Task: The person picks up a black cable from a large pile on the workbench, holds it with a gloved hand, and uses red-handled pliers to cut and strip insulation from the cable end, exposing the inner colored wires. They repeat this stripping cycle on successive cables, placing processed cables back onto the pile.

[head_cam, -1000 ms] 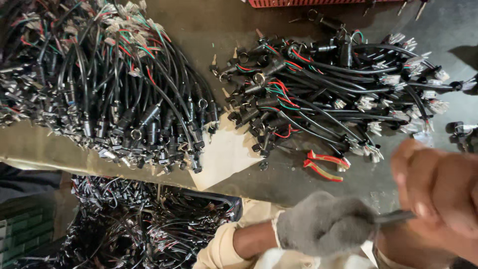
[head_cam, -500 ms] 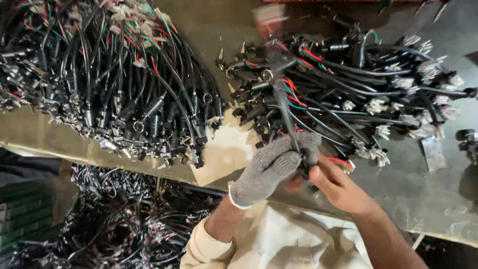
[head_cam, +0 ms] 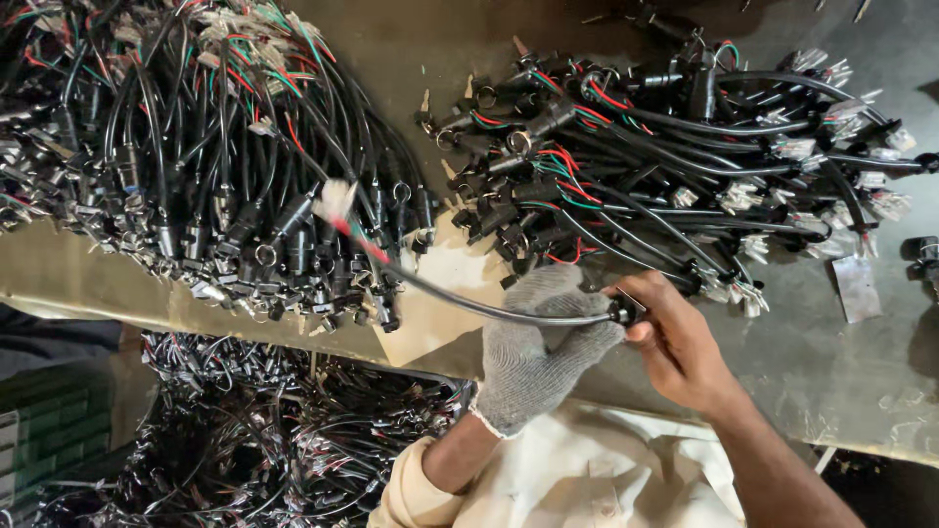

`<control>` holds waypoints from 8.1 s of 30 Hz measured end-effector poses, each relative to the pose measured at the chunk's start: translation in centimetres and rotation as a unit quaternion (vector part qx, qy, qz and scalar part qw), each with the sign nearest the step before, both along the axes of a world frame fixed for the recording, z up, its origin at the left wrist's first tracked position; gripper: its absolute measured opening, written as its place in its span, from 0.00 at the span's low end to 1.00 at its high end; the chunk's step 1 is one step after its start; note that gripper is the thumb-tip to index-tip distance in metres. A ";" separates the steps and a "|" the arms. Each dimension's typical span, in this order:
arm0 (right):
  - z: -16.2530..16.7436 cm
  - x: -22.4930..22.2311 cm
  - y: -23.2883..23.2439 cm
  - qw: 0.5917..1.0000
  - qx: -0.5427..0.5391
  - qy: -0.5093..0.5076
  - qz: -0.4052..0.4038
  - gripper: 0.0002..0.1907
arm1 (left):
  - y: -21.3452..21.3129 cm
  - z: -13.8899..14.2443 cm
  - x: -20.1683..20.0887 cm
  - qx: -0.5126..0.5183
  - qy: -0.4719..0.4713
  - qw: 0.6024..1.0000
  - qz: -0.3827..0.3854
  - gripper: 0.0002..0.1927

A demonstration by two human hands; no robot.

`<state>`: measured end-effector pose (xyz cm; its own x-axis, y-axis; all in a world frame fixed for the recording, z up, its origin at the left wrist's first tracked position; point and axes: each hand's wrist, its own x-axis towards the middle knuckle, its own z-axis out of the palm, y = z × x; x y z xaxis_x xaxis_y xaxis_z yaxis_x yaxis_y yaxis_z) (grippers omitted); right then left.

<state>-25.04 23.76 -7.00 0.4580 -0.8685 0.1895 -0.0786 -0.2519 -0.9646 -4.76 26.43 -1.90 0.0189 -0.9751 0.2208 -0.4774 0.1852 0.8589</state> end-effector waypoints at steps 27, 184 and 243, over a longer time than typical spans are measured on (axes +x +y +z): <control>-4.3 -0.4 2.2 0.917 0.395 -0.047 -0.006 0.16 | -1.8 -0.6 0.7 0.059 0.006 0.978 -0.199 0.23; -2.5 1.8 4.0 0.921 0.081 0.367 -0.099 0.18 | 1.9 0.3 -1.1 0.052 -0.303 0.949 -0.065 0.39; 4.1 0.9 -3.9 0.921 -0.214 0.162 -0.283 0.08 | -6.0 2.5 3.8 -0.093 -0.269 0.957 -0.057 0.42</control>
